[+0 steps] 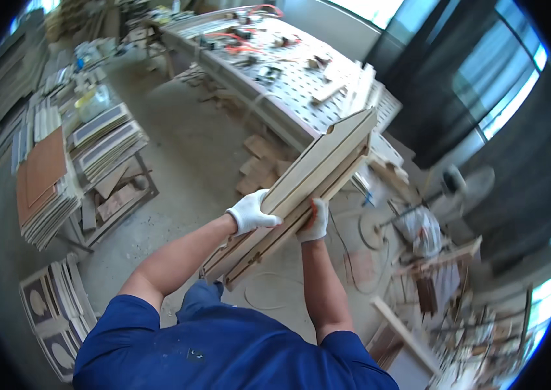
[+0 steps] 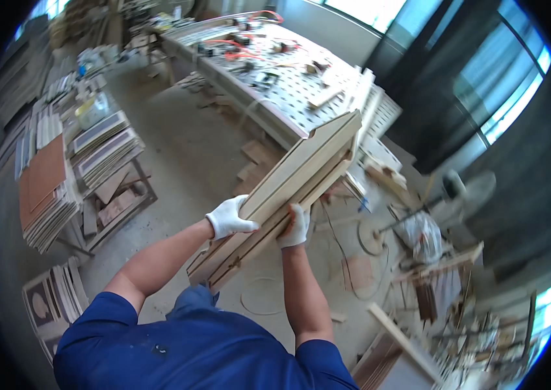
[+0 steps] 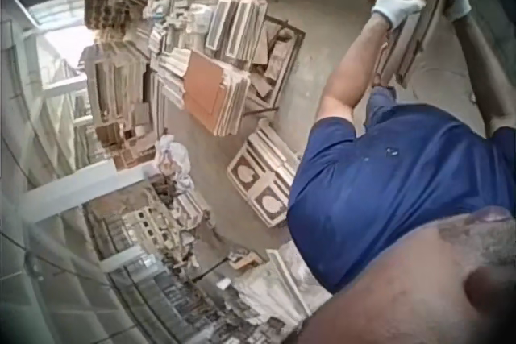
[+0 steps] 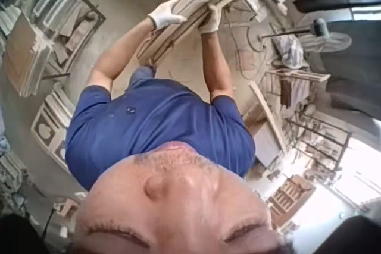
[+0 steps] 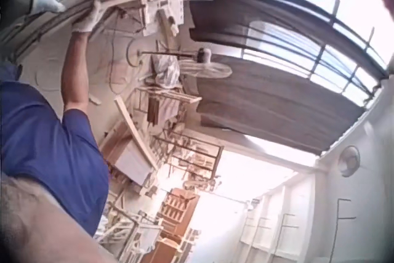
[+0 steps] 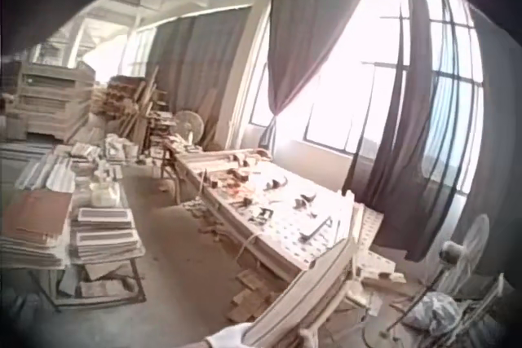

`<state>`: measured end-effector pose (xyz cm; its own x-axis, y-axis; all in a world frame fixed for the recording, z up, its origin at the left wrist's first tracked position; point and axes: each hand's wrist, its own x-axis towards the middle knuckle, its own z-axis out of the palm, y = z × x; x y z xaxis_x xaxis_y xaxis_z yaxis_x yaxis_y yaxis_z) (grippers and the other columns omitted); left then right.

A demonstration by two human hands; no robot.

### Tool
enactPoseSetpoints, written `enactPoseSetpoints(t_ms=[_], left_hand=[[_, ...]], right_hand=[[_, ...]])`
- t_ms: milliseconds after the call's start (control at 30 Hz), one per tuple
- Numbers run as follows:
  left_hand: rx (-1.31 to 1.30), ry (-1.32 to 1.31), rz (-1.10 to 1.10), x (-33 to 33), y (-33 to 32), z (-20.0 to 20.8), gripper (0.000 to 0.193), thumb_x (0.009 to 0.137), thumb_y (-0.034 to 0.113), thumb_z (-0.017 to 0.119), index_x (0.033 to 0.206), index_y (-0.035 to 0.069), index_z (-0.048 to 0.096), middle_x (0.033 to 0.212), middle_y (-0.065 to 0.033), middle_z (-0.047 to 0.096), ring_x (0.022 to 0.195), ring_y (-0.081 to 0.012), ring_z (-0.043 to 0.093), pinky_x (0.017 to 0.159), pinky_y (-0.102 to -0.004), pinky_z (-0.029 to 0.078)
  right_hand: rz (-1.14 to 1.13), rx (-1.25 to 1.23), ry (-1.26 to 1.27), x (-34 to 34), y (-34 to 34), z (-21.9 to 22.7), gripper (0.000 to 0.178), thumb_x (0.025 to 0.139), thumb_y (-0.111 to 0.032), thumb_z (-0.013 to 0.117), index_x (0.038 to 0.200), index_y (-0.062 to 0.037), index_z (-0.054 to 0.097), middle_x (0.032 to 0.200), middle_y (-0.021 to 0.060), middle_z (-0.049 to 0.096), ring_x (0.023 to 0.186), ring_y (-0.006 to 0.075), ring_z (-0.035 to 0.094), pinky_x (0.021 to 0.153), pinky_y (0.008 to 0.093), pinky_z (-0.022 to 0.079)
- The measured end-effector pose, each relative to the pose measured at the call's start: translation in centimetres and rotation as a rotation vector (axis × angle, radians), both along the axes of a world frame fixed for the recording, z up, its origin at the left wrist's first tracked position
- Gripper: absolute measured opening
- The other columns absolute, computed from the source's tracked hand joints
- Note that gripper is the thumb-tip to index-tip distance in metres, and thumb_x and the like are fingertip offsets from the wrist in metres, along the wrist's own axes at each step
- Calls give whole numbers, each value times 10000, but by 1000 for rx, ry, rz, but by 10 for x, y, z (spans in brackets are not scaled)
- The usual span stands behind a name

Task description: Apply glue to wooden components and assemble them into structures.

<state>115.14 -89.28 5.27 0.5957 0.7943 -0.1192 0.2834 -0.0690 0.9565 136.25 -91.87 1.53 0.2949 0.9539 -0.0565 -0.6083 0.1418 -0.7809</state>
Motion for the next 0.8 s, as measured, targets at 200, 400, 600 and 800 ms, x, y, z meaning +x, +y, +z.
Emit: enactPoseSetpoints(t_ms=[200,400,600,800], left_hand=[[33,-131,467,-112,127,7,937,647,318,841,1385,-57,402,1240,-200,602,1089,-305,609,976,-335,461],[64,-99,668,-182,262,13,1034,655,396,855,1428,-59,341,1250,-228,602,1081,-331,627,959,-345,480],[26,-153,772,-265,422,-17,1149,634,348,880,1499,-24,222,1318,-251,558,1135,-362,604,966,-354,479],[106,-200,1021,-342,570,-34,1146,648,208,849,1537,26,149,1372,-239,515,1186,-311,568,995,-328,452]], right_hand=[[482,114,219,-108,187,40,418,808,-182,553,1198,-35,580,1112,116,627,984,267,606,904,391,465],[681,-121,277,-191,368,38,404,802,-188,544,1172,-46,620,1091,119,666,983,273,621,912,393,468],[835,-107,308,-279,566,-1,411,802,-198,546,1173,-46,639,1105,128,683,991,284,638,946,416,466],[1002,-131,228,-396,746,-2,453,800,-199,549,1211,-23,619,1115,151,671,983,296,629,917,422,468]])
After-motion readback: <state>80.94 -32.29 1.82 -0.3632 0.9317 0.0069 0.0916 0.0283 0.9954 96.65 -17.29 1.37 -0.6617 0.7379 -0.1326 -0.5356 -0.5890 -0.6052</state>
